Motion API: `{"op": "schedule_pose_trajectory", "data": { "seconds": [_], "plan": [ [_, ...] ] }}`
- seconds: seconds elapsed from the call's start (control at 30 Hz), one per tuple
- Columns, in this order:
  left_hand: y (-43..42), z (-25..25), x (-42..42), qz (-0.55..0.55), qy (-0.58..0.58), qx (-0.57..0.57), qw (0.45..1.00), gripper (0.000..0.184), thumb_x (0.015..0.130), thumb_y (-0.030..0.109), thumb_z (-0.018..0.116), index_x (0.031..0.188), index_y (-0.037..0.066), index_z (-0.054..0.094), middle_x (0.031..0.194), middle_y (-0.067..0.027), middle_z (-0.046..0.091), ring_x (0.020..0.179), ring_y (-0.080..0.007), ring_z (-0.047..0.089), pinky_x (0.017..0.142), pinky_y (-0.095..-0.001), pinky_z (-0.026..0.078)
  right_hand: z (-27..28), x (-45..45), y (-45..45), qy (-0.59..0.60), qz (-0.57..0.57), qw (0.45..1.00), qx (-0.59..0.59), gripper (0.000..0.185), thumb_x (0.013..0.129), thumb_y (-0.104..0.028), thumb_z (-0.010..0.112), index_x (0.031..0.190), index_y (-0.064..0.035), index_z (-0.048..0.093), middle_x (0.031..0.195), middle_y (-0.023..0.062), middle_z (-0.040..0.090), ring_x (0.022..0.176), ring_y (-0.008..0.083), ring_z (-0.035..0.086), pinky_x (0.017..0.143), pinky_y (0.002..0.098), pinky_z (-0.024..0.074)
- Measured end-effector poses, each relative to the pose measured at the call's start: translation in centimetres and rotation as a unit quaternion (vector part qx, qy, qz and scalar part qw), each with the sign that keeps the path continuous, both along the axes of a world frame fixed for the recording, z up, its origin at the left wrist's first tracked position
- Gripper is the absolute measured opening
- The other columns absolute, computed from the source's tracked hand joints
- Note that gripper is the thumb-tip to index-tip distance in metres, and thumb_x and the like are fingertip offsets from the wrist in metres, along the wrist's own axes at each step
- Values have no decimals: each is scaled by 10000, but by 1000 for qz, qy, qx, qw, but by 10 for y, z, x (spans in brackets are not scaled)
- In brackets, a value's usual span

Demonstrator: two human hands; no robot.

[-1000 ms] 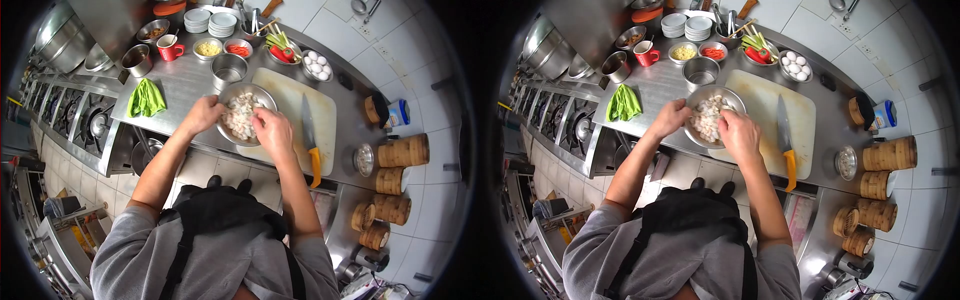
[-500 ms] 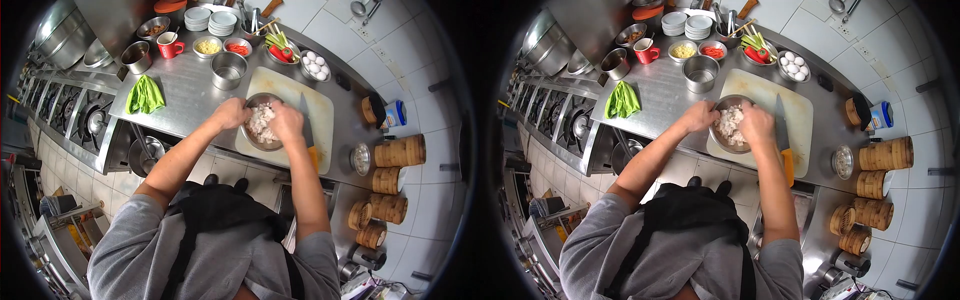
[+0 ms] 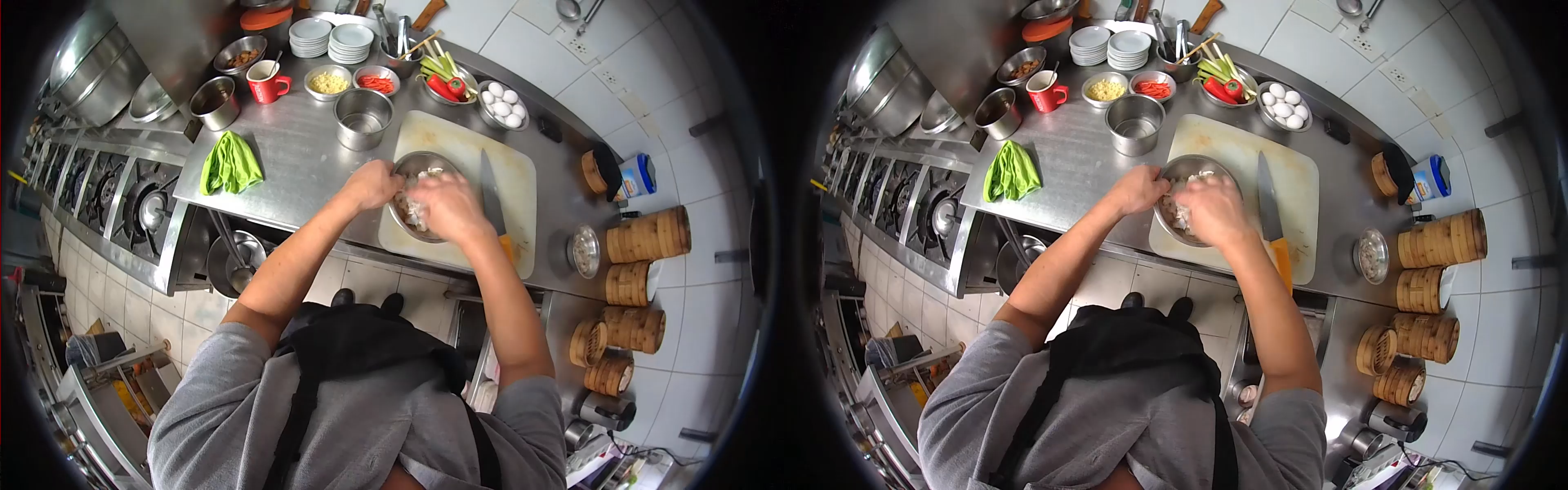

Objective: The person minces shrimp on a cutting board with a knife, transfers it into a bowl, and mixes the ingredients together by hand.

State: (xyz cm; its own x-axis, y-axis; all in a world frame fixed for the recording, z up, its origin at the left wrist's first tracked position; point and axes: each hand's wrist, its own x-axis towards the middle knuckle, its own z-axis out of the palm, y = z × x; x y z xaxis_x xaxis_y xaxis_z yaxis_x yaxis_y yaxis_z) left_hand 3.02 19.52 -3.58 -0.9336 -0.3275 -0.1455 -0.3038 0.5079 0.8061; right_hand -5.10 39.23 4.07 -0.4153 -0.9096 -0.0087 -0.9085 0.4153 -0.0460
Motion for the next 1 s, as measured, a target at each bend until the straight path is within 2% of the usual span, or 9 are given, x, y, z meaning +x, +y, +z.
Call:
{"op": "schedule_pose_trajectory", "data": {
  "seconds": [0.33,0.43,0.5,0.57,0.6,0.67,0.8,0.9,1.0],
  "plan": [
    [8,-16,-11,-16,50,55,997,330,930,216,586,952,-102,674,745,-164,674,711,-221,657,686,-420,528,22,-4,35,-133,-216,952,-172,414,887,-195,774,1295,-145,721,1022,134,785,954,372,749,899,486,570],
    [22,10,-13,4,29,78,996,383,924,268,601,940,-109,661,805,-300,666,797,-400,693,791,-486,520,31,-14,42,-239,-272,895,-263,347,872,-211,793,1208,-131,759,1062,130,785,967,364,746,946,497,561],
    [25,13,-20,-3,28,79,996,381,925,265,592,936,-111,653,772,-282,649,759,-366,676,775,-477,522,20,-28,56,-86,-58,975,-197,312,860,-213,809,1155,-114,777,1109,141,780,962,352,744,934,460,578],
    [28,13,-27,1,41,79,996,375,929,265,590,930,-105,652,753,-257,646,737,-328,662,760,-465,523,28,-47,67,-106,-70,982,-143,380,892,-215,821,1251,-109,758,1117,121,781,1033,228,741,914,343,580],
    [31,22,-27,-9,46,86,995,285,938,194,578,904,-74,667,726,-87,640,677,-160,600,639,-353,495,38,-52,70,-220,-114,948,-197,377,897,-200,819,1256,-104,756,1114,118,781,1028,209,735,911,333,575],
    [38,27,-28,-10,46,82,996,286,941,192,580,913,-79,669,730,-86,639,682,-154,600,639,-350,497,69,-49,71,-377,-182,871,-258,384,898,-148,809,1270,-80,744,1105,126,784,1028,191,729,911,339,571],
    [36,-4,-32,-2,47,109,993,285,949,187,583,942,-81,681,759,-78,653,690,-147,607,642,-340,502,37,-53,70,-191,-97,974,-71,317,912,-145,785,1218,-68,761,1009,112,787,944,186,741,852,332,575],
    [31,-4,-25,-29,25,47,998,270,956,175,577,957,-71,687,782,-60,657,700,-145,605,648,-338,505,38,-62,66,-331,-178,904,-203,255,878,-180,764,1123,-119,798,1094,142,790,996,315,757,891,414,589],
    [24,-20,-26,-24,3,89,996,262,962,169,575,978,-65,692,795,-43,652,706,-144,599,649,-329,501,8,-72,60,-192,-208,957,-60,249,887,-117,685,1102,-139,809,1106,136,792,1045,338,754,923,445,589]
  ]
}}
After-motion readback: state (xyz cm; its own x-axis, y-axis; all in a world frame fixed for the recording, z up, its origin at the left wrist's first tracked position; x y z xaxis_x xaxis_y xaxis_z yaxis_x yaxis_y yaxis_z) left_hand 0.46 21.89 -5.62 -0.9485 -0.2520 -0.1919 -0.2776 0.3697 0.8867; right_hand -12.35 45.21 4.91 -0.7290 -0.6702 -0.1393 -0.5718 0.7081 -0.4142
